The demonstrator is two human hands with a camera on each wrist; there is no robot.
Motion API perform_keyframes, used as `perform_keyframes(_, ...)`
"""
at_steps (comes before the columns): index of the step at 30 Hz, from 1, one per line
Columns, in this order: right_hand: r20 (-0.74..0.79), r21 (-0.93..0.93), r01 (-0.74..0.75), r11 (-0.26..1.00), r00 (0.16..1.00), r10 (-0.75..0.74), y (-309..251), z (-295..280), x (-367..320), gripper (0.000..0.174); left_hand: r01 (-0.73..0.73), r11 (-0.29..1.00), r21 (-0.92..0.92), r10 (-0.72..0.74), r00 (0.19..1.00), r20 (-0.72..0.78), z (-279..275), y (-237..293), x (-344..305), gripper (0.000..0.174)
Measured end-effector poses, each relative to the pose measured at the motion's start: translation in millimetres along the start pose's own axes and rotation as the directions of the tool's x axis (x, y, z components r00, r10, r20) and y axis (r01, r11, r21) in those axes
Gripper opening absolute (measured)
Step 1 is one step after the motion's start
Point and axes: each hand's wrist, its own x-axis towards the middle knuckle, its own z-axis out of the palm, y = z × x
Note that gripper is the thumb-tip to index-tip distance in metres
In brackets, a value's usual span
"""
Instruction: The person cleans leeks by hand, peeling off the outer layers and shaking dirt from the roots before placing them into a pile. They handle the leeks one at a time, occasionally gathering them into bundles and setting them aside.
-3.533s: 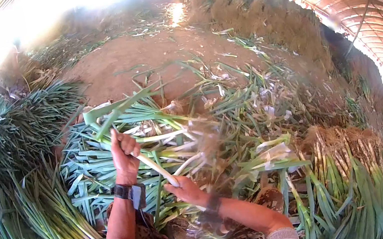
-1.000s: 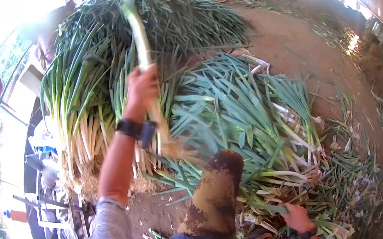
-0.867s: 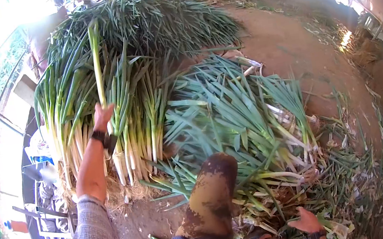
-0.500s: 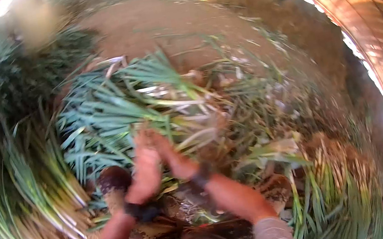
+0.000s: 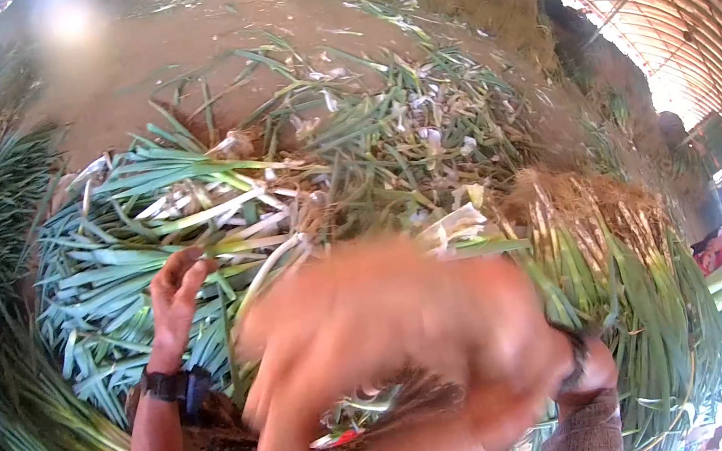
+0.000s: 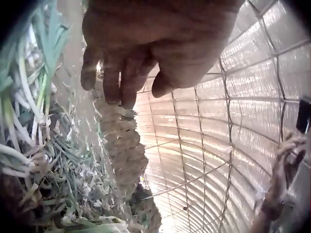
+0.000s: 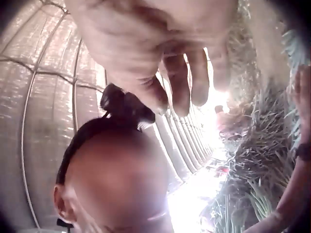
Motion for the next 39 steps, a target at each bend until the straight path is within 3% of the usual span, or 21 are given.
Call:
perform_keyframes(3, 0.153, 0.094, -0.037, 0.995, 0.988, 0.022, -19.9, 7.6, -2.6, 0.029, 0.154, 0.982, -0.107, -0.16, 0.986, -0.042, -0.9, -25.8, 0.7, 0.033)
perform_keyframes(6, -0.061, -0.206, 0.369, 0.906, 0.92, -0.388, -11.5, 18.3, 0.6, 0.021, 0.203, 0.969, -0.142, -0.206, 0.979, -0.004, 7.2, -14.1, -2.0, 0.033)
perform_keyframes(10, -0.328, -0.162, 0.329, 0.93, 0.871, -0.366, -9.8, 18.4, -4.8, 0.018, 0.26, 0.957, -0.132, -0.256, 0.966, 0.044, 9.7, -13.3, -8.8, 0.033)
perform_keyframes(11, -0.236, -0.321, 0.398, 0.86, 0.846, -0.479, -12.3, 0.0, 5.3, 0.015, 0.264, 0.956, -0.13, -0.261, 0.964, 0.042, 11.2, -11.9, -8.5, 0.034)
perform_keyframes(12, -0.237, -0.344, 0.387, 0.855, 0.845, -0.478, -17.9, 1.4, 7.3, 0.015, 0.266, 0.955, -0.129, -0.262, 0.964, 0.043, 13.9, -10.9, -7.1, 0.035)
perform_keyframes(14, -0.65, -0.243, 0.157, 0.957, 0.707, -0.281, -27.9, 11.2, 13.2, 0.017, 0.233, 0.97, -0.072, -0.235, 0.972, -0.017, 17.4, -10.7, -8.8, 0.039)
perform_keyframes(18, -0.534, -0.323, 0.262, 0.91, 0.743, -0.403, -8.5, -15.3, 4.0, 0.014, 0.241, 0.964, -0.116, -0.244, 0.97, -0.014, 23.5, -4.4, -4.6, 0.04)
perform_keyframes(20, -0.803, -0.087, 0.103, 0.991, 0.581, -0.131, 2.5, -4.9, -13.4, 0.012, 0.259, 0.963, -0.072, -0.261, 0.965, -0.01, 30.2, -8.0, 1.0, 0.042)
perform_keyframes(21, -0.152, -0.22, 0.079, 0.972, 0.982, -0.114, -13.6, -41.6, -0.9, 0.021, 0.248, 0.968, -0.042, -0.249, 0.969, -0.004, 32.0, -10.7, 1.2, 0.042)
perform_keyframes(24, -0.007, -0.119, 0.149, 0.982, 0.989, -0.15, 3.6, -69.6, 1.5, 0.02, 0.309, 0.951, -0.02, -0.308, 0.95, 0.061, 32.9, -18.2, 2.1, 0.043)
perform_keyframes(25, 0.199, -0.25, -0.155, 0.956, 0.958, 0.207, -15.4, -74.6, 17.8, 0.02, 0.314, 0.948, -0.051, -0.311, 0.948, 0.069, 34.1, -18.7, 1.9, 0.04)
perform_keyframes(26, 0.344, -0.434, -0.377, 0.818, 0.77, 0.537, -30.7, -76.5, 32.9, 0.02, 0.321, 0.944, -0.075, -0.317, 0.946, 0.068, 34.3, -17.9, 0.4, 0.038)
perform_keyframes(27, 0.133, -0.293, -0.064, 0.954, 0.985, 0.107, 6.6, -61.3, 18.6, 0.018, 0.318, 0.946, -0.067, -0.312, 0.947, 0.08, 34.6, -18.3, 0.6, 0.037)
perform_keyframes(28, -0.166, -0.216, 0.281, 0.935, 0.933, -0.319, 43.2, -42.6, 5.4, 0.017, 0.319, 0.946, -0.056, -0.313, 0.945, 0.096, 32.1, -16.6, 0.3, 0.036)
perform_keyframes(29, -0.159, -0.179, 0.317, 0.931, 0.925, -0.345, 48.7, -56.8, 14.1, 0.017, 0.324, 0.945, -0.036, -0.321, 0.944, 0.08, 31.9, -14.0, 0.5, 0.037)
perform_keyframes(30, 0.134, 0.058, 0.074, 0.996, 0.988, -0.081, 46.1, -83.4, 23.0, 0.02, 0.334, 0.942, -0.038, -0.33, 0.941, 0.075, 31.4, -12.3, -0.3, 0.039)
perform_keyframes(31, 0.45, 0.17, -0.257, 0.951, 0.879, 0.157, 37.0, -101.5, 21.2, 0.023, 0.327, 0.943, -0.056, -0.323, 0.944, 0.072, 32.7, -8.9, -0.1, 0.038)
perform_keyframes(34, -0.263, 0.605, -0.097, 0.79, 0.912, 0.313, 58.9, -72.6, -0.8, 0.033, 0.325, 0.942, -0.084, -0.318, 0.944, 0.086, 31.6, -13.8, 2.6, 0.036)
perform_keyframes(37, -0.181, 0.634, -0.323, 0.702, 0.821, 0.542, 39.7, -40.9, 32.0, 0.038, 0.303, 0.951, -0.053, -0.297, 0.949, 0.105, 34.1, -18.1, 7.6, 0.037)
perform_keyframes(38, -0.202, 0.078, -0.047, 0.996, 0.978, 0.061, 72.7, -19.9, 30.4, 0.039, 0.29, 0.956, -0.031, -0.285, 0.951, 0.117, 33.0, -23.7, 8.2, 0.037)
perform_keyframes(39, -0.351, 0.612, 0.157, 0.775, 0.932, 0.088, 66.8, 16.8, 50.4, 0.012, 0.287, 0.95, -0.119, -0.277, 0.956, 0.094, 37.4, -29.9, 7.1, 0.036)
